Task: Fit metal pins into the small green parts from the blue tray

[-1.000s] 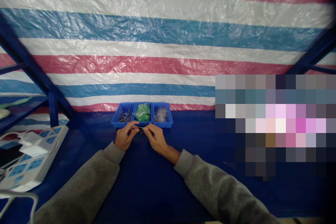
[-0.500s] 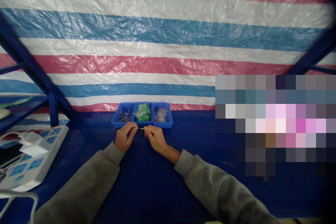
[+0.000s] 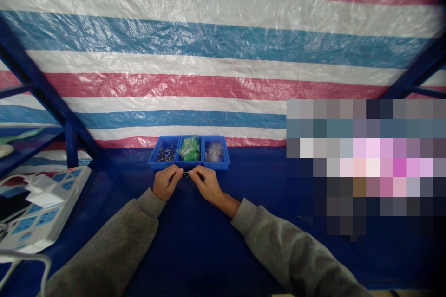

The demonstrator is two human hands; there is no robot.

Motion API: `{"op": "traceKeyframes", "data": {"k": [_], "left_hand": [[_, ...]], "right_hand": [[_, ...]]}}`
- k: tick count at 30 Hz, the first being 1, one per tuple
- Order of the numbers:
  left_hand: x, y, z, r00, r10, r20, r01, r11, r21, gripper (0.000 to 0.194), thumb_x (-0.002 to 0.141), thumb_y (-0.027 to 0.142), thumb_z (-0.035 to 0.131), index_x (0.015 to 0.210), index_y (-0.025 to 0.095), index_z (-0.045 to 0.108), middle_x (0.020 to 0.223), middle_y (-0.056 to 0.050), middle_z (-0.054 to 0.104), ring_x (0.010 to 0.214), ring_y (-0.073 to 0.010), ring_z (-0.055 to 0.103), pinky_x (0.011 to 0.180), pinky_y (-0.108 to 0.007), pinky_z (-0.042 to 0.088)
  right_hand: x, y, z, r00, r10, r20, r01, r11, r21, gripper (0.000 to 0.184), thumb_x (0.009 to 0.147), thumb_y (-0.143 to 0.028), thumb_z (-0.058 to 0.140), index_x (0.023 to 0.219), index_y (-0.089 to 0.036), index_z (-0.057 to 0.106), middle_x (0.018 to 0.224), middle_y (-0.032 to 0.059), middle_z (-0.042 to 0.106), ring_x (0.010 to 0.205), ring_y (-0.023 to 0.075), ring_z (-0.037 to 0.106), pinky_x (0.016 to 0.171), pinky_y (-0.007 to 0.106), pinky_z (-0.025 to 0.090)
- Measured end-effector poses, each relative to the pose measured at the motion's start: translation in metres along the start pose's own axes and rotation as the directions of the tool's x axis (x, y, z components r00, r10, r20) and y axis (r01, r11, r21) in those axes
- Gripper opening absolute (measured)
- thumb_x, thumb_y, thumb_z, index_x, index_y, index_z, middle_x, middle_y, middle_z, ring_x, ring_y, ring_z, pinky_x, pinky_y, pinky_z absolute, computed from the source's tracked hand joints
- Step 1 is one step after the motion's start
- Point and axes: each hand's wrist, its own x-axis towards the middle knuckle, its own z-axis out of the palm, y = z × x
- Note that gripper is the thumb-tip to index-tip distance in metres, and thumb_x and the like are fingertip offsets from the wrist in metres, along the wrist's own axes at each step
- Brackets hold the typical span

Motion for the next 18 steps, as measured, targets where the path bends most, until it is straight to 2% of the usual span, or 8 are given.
{"op": "traceKeyframes", "data": {"k": [11, 18], "left_hand": [[-0.0003, -0.0034, 0.0022, 0.999, 0.003, -0.036, 0.000, 0.996, 0.092, 0.039, 0.090, 0.028, 0.042, 0.055, 0.017, 0.053, 0.047, 0.003, 0.051, 0.048, -0.0079, 0.050, 0.053, -0.021, 0.038], [-0.0007, -0.0024, 0.0009, 0.999, 0.017, -0.043, -0.013, 0.995, 0.101, 0.041, 0.091, 0.029, 0.041, 0.053, 0.017, 0.053, 0.047, 0.002, 0.051, 0.047, -0.0080, 0.049, 0.052, -0.020, 0.039]], "right_hand": [[-0.0015, -0.0003, -0.0005, 1.000, 0.010, -0.003, -0.010, 0.998, 0.057, 0.027, 0.089, -0.040, 0.046, 0.083, -0.018, 0.059, 0.068, 0.0003, 0.057, 0.058, 0.0113, 0.049, 0.056, 0.022, 0.039], [-0.0012, 0.0008, 0.0001, 1.000, -0.026, 0.003, 0.026, 1.000, 0.012, 0.031, 0.091, -0.037, 0.043, 0.074, -0.017, 0.059, 0.067, 0.0008, 0.056, 0.060, 0.0117, 0.050, 0.059, 0.023, 0.039]]}}
